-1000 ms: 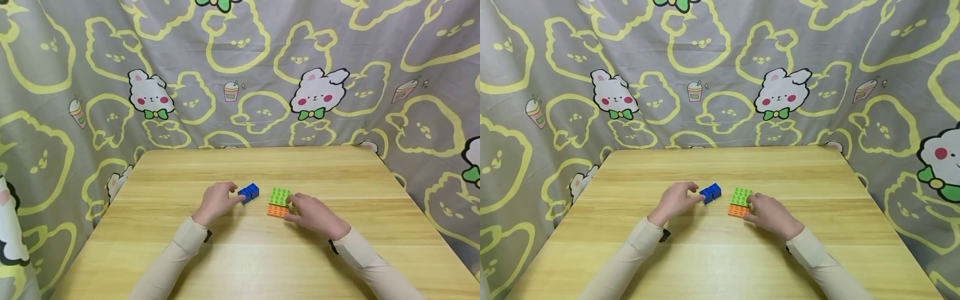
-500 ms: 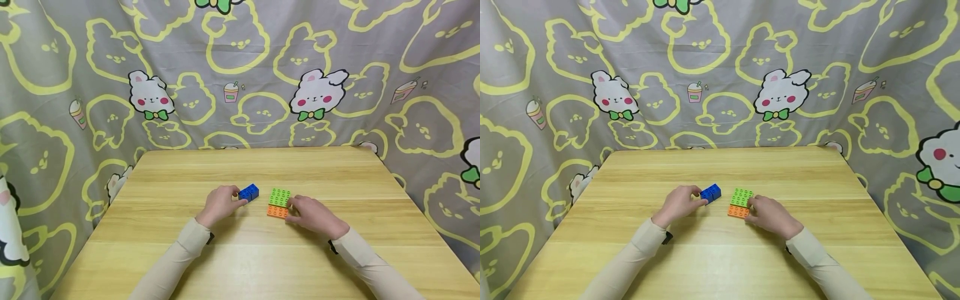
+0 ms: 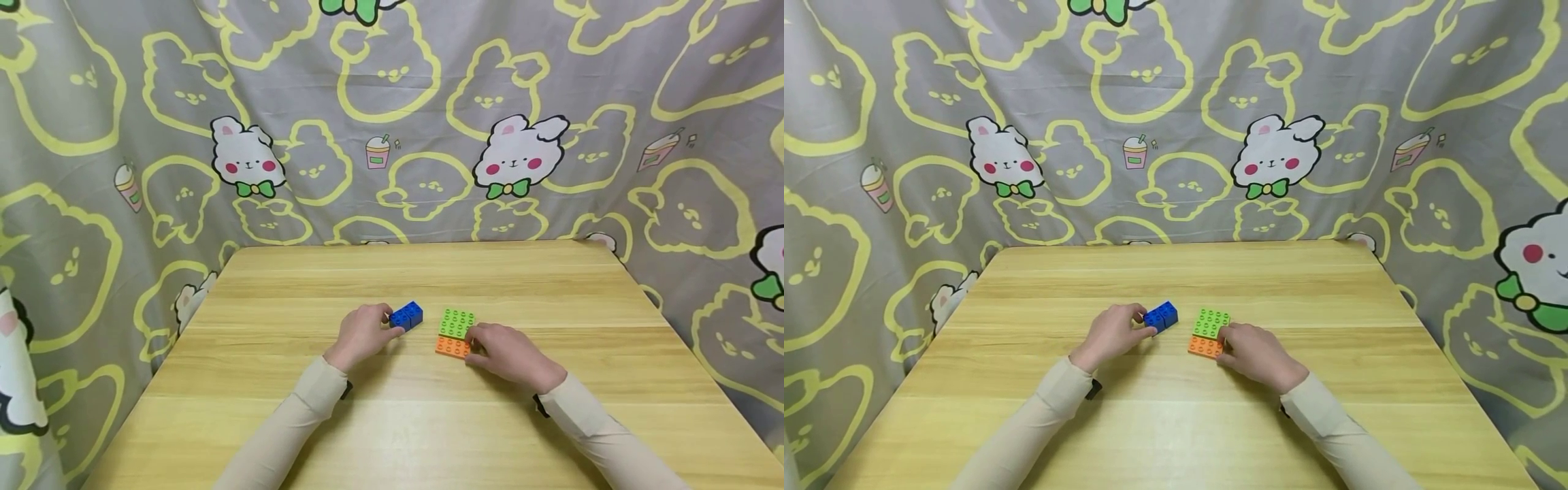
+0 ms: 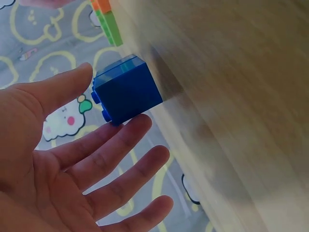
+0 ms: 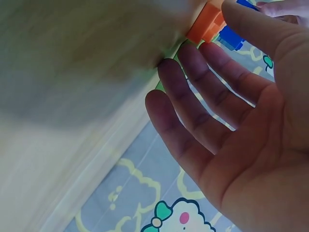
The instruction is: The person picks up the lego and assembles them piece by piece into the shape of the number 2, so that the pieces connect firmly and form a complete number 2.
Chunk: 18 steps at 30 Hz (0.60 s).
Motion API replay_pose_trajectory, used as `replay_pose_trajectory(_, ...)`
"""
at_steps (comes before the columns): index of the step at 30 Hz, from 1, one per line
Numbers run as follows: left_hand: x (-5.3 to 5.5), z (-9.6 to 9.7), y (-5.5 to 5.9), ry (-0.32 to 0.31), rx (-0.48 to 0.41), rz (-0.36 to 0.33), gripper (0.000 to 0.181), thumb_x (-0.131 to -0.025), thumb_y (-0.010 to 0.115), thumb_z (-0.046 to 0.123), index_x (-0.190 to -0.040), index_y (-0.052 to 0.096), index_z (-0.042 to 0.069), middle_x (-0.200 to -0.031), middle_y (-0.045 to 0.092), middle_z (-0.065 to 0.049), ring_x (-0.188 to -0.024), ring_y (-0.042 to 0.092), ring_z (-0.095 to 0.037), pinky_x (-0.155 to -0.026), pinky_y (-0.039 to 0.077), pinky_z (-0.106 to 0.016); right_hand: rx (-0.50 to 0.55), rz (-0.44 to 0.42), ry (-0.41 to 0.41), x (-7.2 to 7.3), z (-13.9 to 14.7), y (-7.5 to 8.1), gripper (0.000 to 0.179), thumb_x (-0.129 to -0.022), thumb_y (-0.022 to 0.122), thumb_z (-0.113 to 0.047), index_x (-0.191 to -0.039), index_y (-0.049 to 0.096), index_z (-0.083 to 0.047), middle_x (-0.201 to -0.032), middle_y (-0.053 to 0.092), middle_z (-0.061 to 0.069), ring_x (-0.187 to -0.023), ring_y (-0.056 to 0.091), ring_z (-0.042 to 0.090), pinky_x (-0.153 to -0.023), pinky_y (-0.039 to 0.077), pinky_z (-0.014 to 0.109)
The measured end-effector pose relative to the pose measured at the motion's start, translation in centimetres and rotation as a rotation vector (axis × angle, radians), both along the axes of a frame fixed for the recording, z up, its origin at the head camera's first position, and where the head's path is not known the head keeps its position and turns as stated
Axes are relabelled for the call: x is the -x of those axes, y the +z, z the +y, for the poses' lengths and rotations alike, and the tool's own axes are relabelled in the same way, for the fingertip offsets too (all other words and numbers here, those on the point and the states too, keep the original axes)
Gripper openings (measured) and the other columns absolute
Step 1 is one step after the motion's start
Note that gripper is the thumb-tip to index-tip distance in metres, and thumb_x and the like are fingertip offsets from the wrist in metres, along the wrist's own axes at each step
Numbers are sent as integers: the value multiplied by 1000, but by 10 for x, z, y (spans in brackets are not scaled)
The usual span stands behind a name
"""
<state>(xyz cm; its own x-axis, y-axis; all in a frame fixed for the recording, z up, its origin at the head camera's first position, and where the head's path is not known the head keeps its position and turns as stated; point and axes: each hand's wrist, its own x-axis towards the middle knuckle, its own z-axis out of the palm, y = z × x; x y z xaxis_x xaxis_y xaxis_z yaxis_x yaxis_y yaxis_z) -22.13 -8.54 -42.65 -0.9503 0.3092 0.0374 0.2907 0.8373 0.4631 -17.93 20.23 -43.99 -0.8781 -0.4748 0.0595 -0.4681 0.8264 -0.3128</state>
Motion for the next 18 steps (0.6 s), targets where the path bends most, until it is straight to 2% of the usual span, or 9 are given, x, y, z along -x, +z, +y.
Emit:
replay_pose_trajectory(10, 3, -1, -6, -1, -4, 23, 33, -91, 78, 31, -112, 74, 6, -105, 75, -12, -85, 70, -24, -69, 55, -40, -16, -6, -6, -2, -4, -1, 15, -91, 78, -23, -99, 70, -14, -83, 61, -8, -70, 48, 7, -63, 45, 30)
replay_pose_trajectory(18, 4, -6, -5, 6, -12, -3, 32, -93, 77, 30, -115, 73, 7, -107, 75, -10, -87, 70, -23, -70, 55, -40, -11, -4, 0, -3, -6, -1, 11, -91, 76, -21, -97, 69, -15, -83, 61, -8, -70, 49, 7, -65, 46, 30)
